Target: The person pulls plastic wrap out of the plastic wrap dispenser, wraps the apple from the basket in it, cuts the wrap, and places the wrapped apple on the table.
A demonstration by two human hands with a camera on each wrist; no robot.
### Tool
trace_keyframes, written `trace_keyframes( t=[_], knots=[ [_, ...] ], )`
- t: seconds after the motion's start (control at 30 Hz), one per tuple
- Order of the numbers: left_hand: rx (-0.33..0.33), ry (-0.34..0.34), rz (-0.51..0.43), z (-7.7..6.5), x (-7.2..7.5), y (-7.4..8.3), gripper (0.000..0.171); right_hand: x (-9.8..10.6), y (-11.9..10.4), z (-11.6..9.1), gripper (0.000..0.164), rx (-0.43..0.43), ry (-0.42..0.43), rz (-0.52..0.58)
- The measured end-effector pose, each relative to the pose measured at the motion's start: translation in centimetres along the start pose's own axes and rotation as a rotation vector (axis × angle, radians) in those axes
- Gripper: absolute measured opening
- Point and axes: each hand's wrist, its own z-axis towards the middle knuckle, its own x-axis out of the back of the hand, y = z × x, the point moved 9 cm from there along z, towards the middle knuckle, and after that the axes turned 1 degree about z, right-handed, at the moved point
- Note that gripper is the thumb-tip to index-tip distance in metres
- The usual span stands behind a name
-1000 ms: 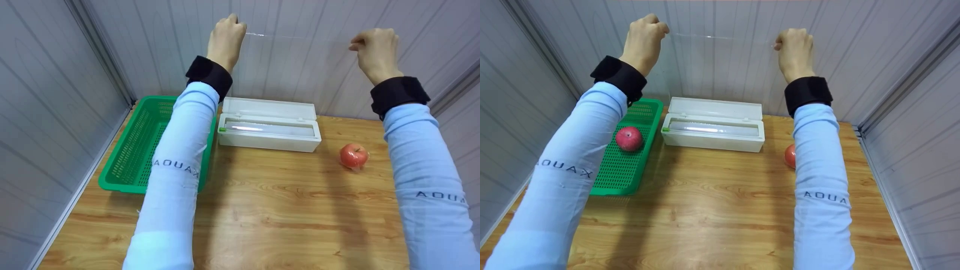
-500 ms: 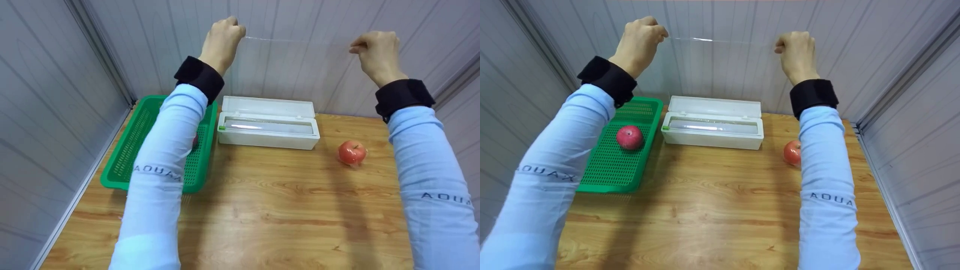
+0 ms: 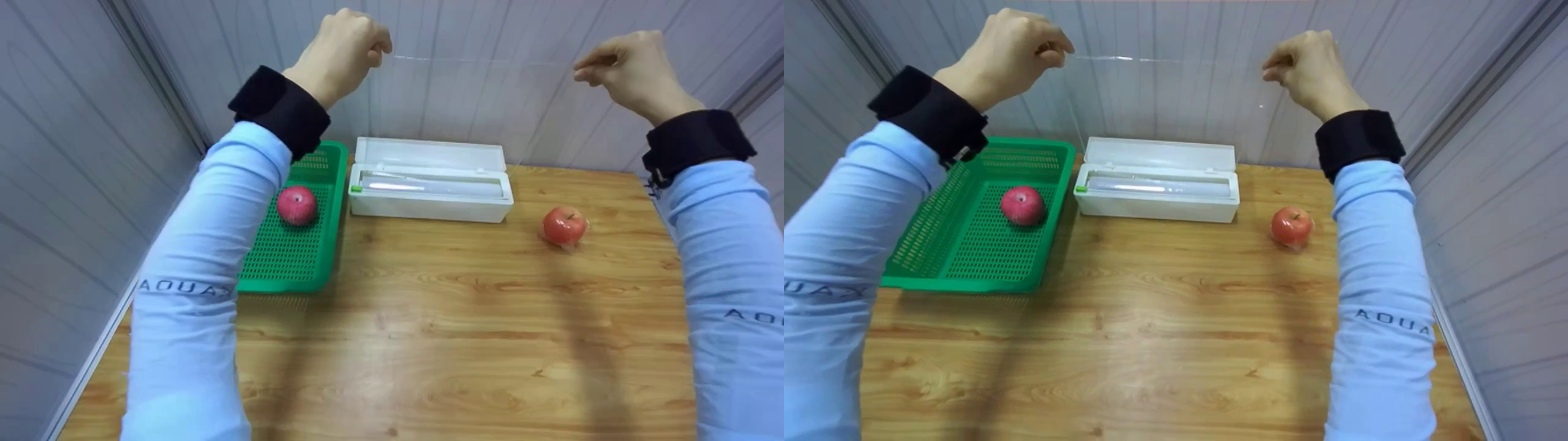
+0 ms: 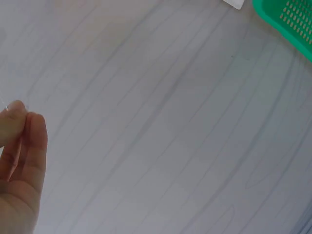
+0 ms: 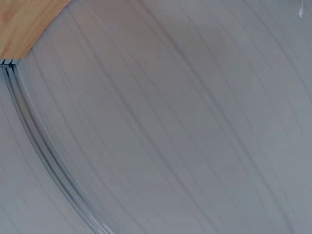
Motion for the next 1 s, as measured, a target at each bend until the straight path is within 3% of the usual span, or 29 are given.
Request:
trace_keyframes(
  t=[0.17,0.33,0.43,0.63,0.8,1.0],
  knots=[
    [-0.035,-0.032,-0.052,-0.9,0.4,0.4,0.023,0.2,-0.6,-0.6,0.013,0.023,-0.042,0.064],
    [-0.039,-0.131,-0.11,-2.3,0.0,0.6,0.019,-0.3,-0.5,-1.5,0.008,-0.009,-0.202,0.153],
    [-0.056,-0.175,-0.145,-3.2,0.0,1.0,0.018,-0.5,-0.3,-2.2,0.015,-0.045,-0.298,0.185],
    [-0.099,-0.204,-0.191,-4.8,0.2,1.9,0.016,-0.8,0.3,-3.5,0.026,-0.133,-0.413,0.158],
    [-0.129,-0.264,-0.201,-6.1,-0.5,2.8,0.017,-1.6,0.0,-4.8,0.022,-0.11,-0.498,0.144],
    [-0.165,-0.373,-0.235,-8.1,-1.8,3.7,0.015,-3.2,-0.8,-6.7,0.015,-0.079,-0.671,0.105]
  ],
)
